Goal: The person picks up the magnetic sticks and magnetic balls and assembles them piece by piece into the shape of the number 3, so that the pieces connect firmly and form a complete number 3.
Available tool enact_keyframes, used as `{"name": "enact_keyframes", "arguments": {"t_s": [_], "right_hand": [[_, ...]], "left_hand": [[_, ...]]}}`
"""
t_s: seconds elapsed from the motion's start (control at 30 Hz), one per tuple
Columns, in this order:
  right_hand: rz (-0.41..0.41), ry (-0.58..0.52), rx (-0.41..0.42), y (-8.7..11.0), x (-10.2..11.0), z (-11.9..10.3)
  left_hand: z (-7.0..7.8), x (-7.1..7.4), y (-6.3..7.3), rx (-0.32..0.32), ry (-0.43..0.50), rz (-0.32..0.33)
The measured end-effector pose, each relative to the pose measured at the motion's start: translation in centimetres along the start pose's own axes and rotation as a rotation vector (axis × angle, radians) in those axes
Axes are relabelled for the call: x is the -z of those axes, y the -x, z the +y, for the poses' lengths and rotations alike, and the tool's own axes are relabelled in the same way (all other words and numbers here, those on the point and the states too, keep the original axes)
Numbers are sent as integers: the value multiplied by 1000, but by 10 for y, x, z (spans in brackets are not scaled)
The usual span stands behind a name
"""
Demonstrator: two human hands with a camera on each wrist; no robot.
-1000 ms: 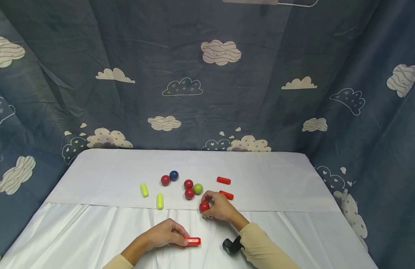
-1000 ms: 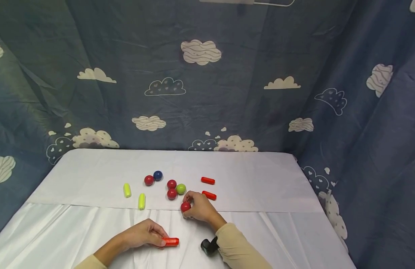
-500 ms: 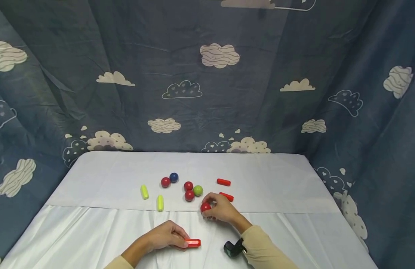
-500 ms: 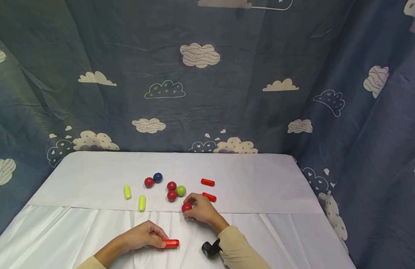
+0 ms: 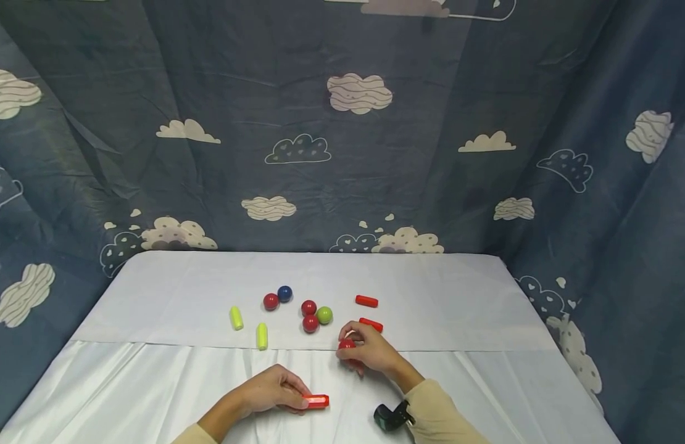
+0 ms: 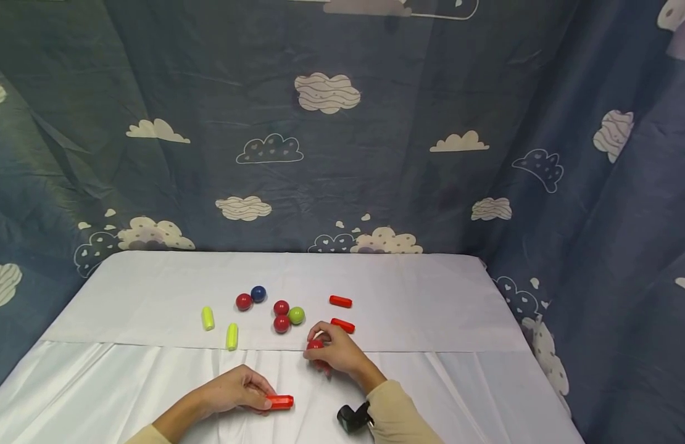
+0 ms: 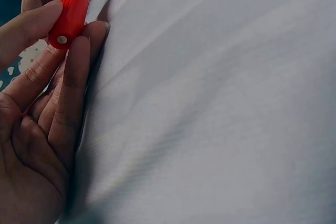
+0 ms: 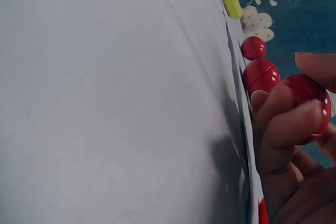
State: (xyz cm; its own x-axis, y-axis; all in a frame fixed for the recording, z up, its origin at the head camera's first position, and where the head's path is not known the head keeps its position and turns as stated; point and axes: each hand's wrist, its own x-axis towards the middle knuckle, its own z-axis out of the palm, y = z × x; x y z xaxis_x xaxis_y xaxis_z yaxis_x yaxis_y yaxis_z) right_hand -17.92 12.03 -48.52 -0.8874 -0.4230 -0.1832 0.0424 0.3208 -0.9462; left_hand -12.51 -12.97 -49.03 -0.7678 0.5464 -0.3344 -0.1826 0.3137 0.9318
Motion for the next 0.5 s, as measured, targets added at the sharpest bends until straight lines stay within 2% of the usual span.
{"name": "enact_keyframes", "arguments": {"t_s": [0.2, 0.43, 0.5], "right_hand": [[-9, 13, 3, 6, 2, 2], [-44, -61, -21, 16, 0, 1], [-39, -46, -30, 19, 1, 1]], "left_hand": [[0, 1, -2, 1, 2, -6], [-2, 1, -2, -11, -1, -12], [-3, 1, -2, -15, 0, -15]]}}
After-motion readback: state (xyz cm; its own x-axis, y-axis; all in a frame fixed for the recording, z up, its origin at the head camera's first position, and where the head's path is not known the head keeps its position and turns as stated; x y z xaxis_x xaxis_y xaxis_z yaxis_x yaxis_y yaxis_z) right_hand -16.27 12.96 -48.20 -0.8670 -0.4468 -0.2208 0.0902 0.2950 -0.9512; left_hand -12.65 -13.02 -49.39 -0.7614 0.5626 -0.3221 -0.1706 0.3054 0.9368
